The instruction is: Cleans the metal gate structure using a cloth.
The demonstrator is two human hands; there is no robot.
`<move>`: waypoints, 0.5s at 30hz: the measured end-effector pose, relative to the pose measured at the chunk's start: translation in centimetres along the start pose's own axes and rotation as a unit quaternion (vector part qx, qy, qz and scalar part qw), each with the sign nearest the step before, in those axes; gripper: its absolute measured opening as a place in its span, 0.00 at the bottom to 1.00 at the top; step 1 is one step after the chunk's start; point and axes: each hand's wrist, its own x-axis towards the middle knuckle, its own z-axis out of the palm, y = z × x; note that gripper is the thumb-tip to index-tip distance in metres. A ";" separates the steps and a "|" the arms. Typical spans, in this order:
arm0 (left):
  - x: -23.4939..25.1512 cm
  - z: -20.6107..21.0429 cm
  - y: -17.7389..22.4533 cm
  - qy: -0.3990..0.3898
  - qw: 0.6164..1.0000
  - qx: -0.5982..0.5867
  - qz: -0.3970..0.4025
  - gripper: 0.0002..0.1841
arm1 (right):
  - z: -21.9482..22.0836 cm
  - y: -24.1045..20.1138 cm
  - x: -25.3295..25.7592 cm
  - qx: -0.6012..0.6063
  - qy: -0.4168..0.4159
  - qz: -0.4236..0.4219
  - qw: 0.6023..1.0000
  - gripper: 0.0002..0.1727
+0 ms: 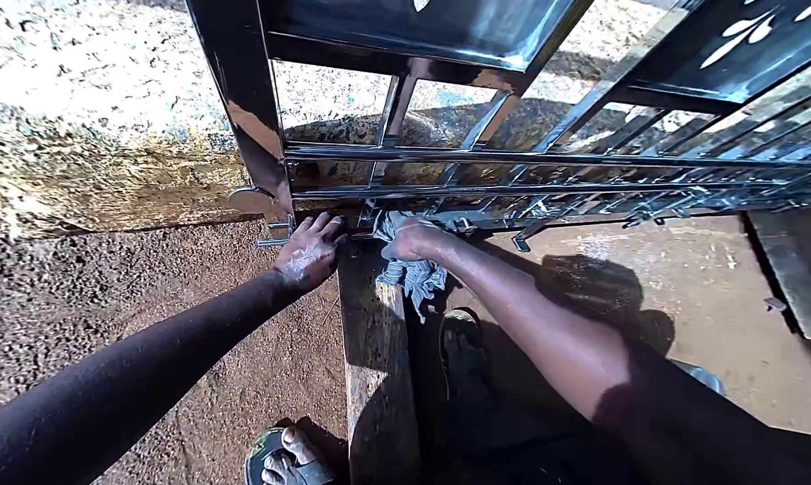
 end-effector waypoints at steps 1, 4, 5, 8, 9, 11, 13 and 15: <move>0.0 0.0 0.0 0.001 1.000 0.001 0.000 0.10 | 0.1 -0.2 0.1 0.007 0.005 0.001 1.000 0.52; 0.0 -0.1 -0.1 -0.008 1.000 0.006 0.000 0.10 | 1.7 0.5 -0.5 0.052 0.008 -0.019 0.998 0.61; 0.0 -0.1 -0.1 -0.011 1.000 0.004 -0.001 0.10 | 2.1 0.8 -0.8 0.064 0.006 -0.031 0.997 0.61; 0.0 0.1 0.1 -0.009 1.000 0.000 -0.001 0.10 | 0.5 0.2 -0.5 0.044 -0.025 -0.042 0.998 0.56; 0.1 0.1 0.1 -0.012 1.000 0.001 -0.004 0.10 | -0.3 -0.3 -0.1 0.033 -0.028 -0.038 0.998 0.54; 0.1 0.3 0.0 -0.008 1.000 0.001 -0.003 0.10 | -0.5 -0.6 0.1 0.022 -0.014 -0.034 0.999 0.52; 0.1 0.0 -0.1 -0.016 1.000 0.002 -0.003 0.10 | 0.3 0.2 -0.2 0.015 -0.003 -0.036 0.999 0.56; 0.2 -0.1 -0.1 -0.024 1.000 -0.003 -0.006 0.10 | 1.1 1.1 -1.1 0.024 0.002 -0.044 0.999 0.53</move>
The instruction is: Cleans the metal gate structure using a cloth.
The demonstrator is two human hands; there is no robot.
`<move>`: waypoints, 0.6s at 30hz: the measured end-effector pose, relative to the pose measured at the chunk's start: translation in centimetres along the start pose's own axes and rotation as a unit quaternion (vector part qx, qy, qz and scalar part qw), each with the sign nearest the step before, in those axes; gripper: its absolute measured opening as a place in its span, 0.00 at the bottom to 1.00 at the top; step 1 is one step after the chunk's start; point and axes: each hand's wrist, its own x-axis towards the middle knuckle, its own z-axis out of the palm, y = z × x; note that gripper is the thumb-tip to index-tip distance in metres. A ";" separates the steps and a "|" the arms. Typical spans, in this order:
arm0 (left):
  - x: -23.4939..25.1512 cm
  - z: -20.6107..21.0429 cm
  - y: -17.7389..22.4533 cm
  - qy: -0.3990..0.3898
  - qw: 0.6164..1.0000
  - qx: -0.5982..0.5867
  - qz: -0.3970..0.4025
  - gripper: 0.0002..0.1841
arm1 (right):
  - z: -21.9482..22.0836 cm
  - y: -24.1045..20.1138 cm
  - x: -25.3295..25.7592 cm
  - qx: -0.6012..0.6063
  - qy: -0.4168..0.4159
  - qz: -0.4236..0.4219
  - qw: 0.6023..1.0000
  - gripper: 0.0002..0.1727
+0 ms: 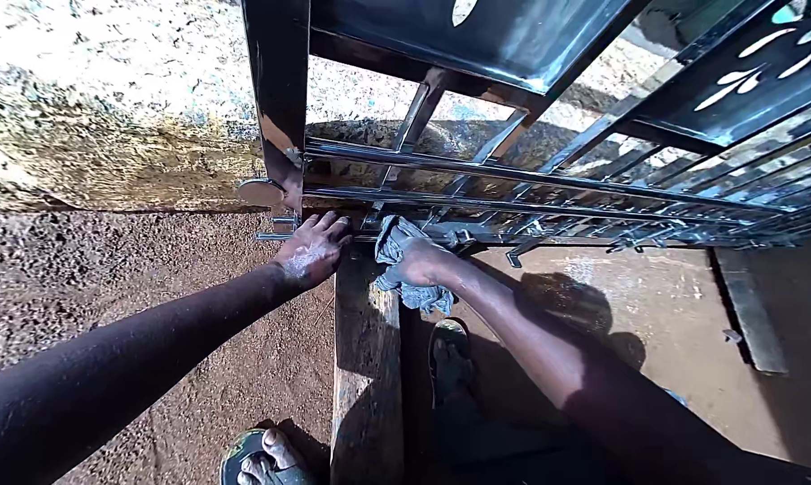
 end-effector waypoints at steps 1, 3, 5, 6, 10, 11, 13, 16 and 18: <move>0.0 0.0 0.1 -0.001 1.000 -0.002 -0.001 0.10 | 0.0 0.1 -0.1 -0.003 -0.007 -0.002 1.000 0.52; -0.1 0.1 0.1 0.012 1.000 -0.002 0.001 0.10 | -1.2 -0.7 0.6 -0.026 -0.027 0.003 0.999 0.52; -0.1 0.3 0.0 0.027 1.000 -0.001 0.008 0.09 | -1.8 -2.0 1.4 -0.025 -0.024 0.009 0.999 0.51; -0.1 0.2 0.0 0.023 1.000 -0.003 0.006 0.09 | -1.6 -2.3 1.6 -0.020 -0.013 0.008 1.000 0.51; 0.0 -0.1 -0.1 -0.024 1.000 0.001 -0.004 0.11 | -0.5 0.2 0.5 -0.041 0.007 0.014 0.999 0.50; 0.0 -0.2 -0.1 -0.028 1.000 -0.002 -0.004 0.12 | -0.6 1.2 0.2 -0.058 0.013 0.028 0.998 0.45; -0.1 0.0 0.0 -0.028 1.000 0.000 0.001 0.12 | -1.0 2.3 0.1 -0.078 -0.001 0.055 0.995 0.46; -0.1 -0.1 -0.1 -0.027 1.000 0.008 0.000 0.12 | -1.0 -0.2 0.9 -0.037 -0.008 0.041 0.998 0.56; 0.0 -0.2 0.0 -0.033 0.999 0.003 0.000 0.12 | -0.6 -2.1 1.5 0.014 -0.004 0.017 1.000 0.57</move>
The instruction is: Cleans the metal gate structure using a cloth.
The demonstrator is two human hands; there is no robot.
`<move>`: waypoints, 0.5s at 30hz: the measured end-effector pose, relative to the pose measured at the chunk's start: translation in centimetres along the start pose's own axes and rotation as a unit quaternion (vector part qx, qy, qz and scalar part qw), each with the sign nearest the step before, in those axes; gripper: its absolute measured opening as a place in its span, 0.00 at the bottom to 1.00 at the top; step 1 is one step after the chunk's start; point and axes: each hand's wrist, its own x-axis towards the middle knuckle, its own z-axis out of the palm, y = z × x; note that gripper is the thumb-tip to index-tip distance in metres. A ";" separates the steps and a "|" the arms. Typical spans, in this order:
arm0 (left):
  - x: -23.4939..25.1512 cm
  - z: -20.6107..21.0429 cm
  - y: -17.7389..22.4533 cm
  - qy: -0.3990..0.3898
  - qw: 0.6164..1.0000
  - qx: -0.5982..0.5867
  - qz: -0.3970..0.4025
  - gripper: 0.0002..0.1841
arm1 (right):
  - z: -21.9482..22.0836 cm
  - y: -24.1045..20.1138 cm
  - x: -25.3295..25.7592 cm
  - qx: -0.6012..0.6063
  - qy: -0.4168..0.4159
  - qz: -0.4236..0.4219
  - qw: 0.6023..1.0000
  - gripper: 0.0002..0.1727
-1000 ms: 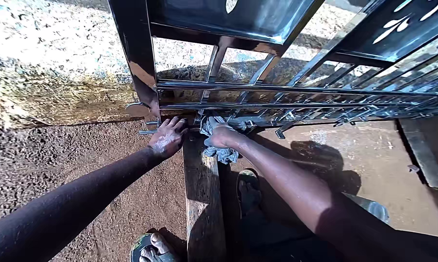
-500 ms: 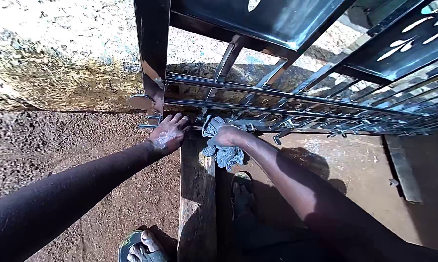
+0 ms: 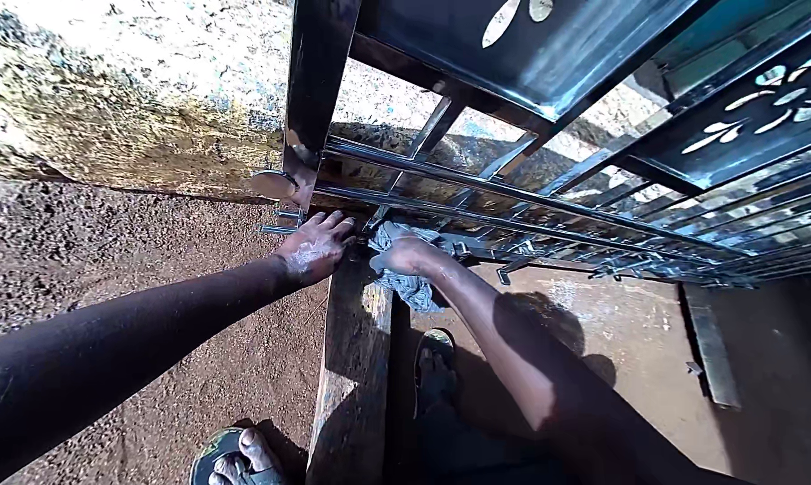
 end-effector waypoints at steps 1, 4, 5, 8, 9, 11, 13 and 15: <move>0.1 0.0 0.0 0.006 1.000 -0.003 0.001 0.12 | 0.1 -0.2 0.2 0.008 0.002 -0.006 1.000 0.57; -0.1 -0.2 -0.1 0.005 1.000 -0.003 0.000 0.12 | -0.2 2.7 0.3 -0.059 0.025 0.024 0.998 0.56; -0.2 -0.2 -0.1 -0.001 1.000 -0.001 -0.001 0.12 | -0.3 4.0 0.4 -0.076 0.034 0.045 0.996 0.55; -0.2 0.0 -0.1 0.001 1.000 0.001 0.002 0.12 | -0.2 4.4 0.4 -0.055 0.049 0.073 0.995 0.52; -0.2 0.0 -0.1 0.005 1.000 0.003 0.002 0.12 | 0.0 2.9 0.4 -0.028 0.048 0.065 0.996 0.51; -0.2 0.3 -0.1 0.023 1.000 0.003 0.011 0.11 | 1.0 0.0 0.1 0.022 0.047 0.031 0.998 0.48; -0.1 0.6 -0.2 0.038 0.999 -0.004 0.013 0.11 | 1.0 -0.3 -0.1 0.016 0.032 0.003 0.999 0.55; -0.1 0.6 -0.4 0.036 0.999 -0.004 0.012 0.11 | 0.4 2.8 0.4 -0.016 0.037 0.002 0.999 0.58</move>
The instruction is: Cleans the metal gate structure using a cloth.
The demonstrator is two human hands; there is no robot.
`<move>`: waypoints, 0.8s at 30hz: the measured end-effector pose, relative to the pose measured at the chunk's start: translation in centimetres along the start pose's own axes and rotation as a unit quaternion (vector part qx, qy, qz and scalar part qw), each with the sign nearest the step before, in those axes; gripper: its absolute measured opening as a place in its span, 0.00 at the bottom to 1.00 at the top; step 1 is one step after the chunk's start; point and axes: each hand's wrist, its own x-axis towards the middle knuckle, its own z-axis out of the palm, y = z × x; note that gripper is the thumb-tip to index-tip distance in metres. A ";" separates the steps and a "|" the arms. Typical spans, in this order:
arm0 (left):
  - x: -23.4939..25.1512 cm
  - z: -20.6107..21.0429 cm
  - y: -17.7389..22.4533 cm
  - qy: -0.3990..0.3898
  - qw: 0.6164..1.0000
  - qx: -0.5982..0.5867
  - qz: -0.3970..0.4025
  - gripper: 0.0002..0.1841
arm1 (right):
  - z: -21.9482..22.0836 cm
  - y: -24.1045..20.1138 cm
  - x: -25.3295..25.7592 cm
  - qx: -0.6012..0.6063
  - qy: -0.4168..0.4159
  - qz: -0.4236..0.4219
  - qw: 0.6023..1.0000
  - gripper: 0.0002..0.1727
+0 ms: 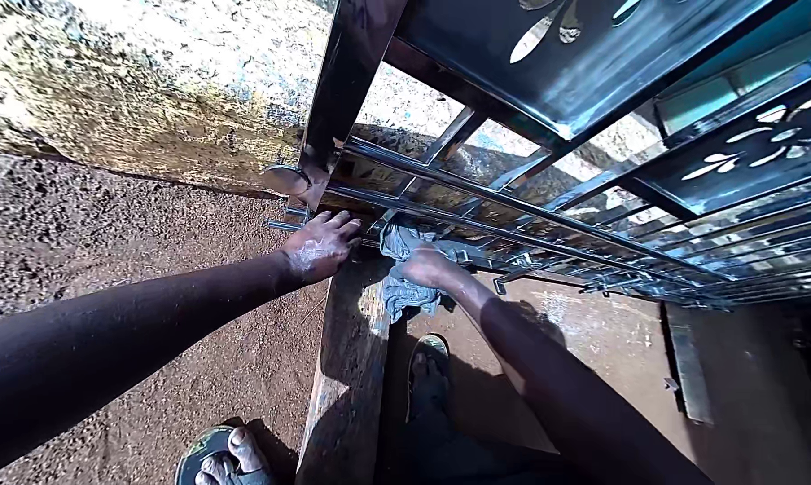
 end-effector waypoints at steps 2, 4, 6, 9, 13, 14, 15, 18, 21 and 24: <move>0.0 -0.1 0.1 -0.013 1.000 0.000 -0.002 0.11 | -0.4 3.0 0.1 -0.020 0.013 0.026 0.999 0.56; 0.2 -0.3 0.1 -0.026 1.000 0.001 -0.005 0.11 | -0.4 2.3 0.0 -0.014 0.023 0.058 0.998 0.55; 0.3 -0.6 0.2 -0.030 1.000 -0.001 -0.006 0.11 | 0.1 -1.0 -0.2 0.022 0.025 0.058 0.998 0.52; 0.4 -0.7 0.2 -0.025 1.000 -0.002 -0.005 0.10 | 0.5 -3.1 -0.6 0.054 0.008 -0.002 0.998 0.57; 0.2 -0.7 0.0 -0.020 1.000 -0.006 -0.001 0.10 | -1.2 2.3 -1.4 -0.017 0.018 -0.014 1.000 0.52; 0.2 -0.8 0.1 -0.022 1.000 -0.006 0.000 0.09 | -1.5 2.9 -1.9 -0.050 0.024 0.005 0.998 0.48; 0.2 -0.9 0.1 -0.027 1.000 -0.006 0.001 0.09 | -1.7 2.7 -2.1 -0.092 0.036 0.023 0.995 0.43; 0.3 -1.2 0.1 -0.045 0.999 -0.006 0.001 0.09 | -0.7 -0.7 -2.4 -0.139 0.098 0.004 0.986 0.29; 0.2 -1.2 -0.1 -0.049 0.999 -0.010 0.004 0.10 | 0.7 -1.8 -1.4 -0.118 0.137 -0.073 0.981 0.29; 0.1 -1.3 0.1 -0.058 0.998 -0.013 0.002 0.11 | -0.4 -0.5 -2.5 -0.165 0.104 -0.034 0.980 0.31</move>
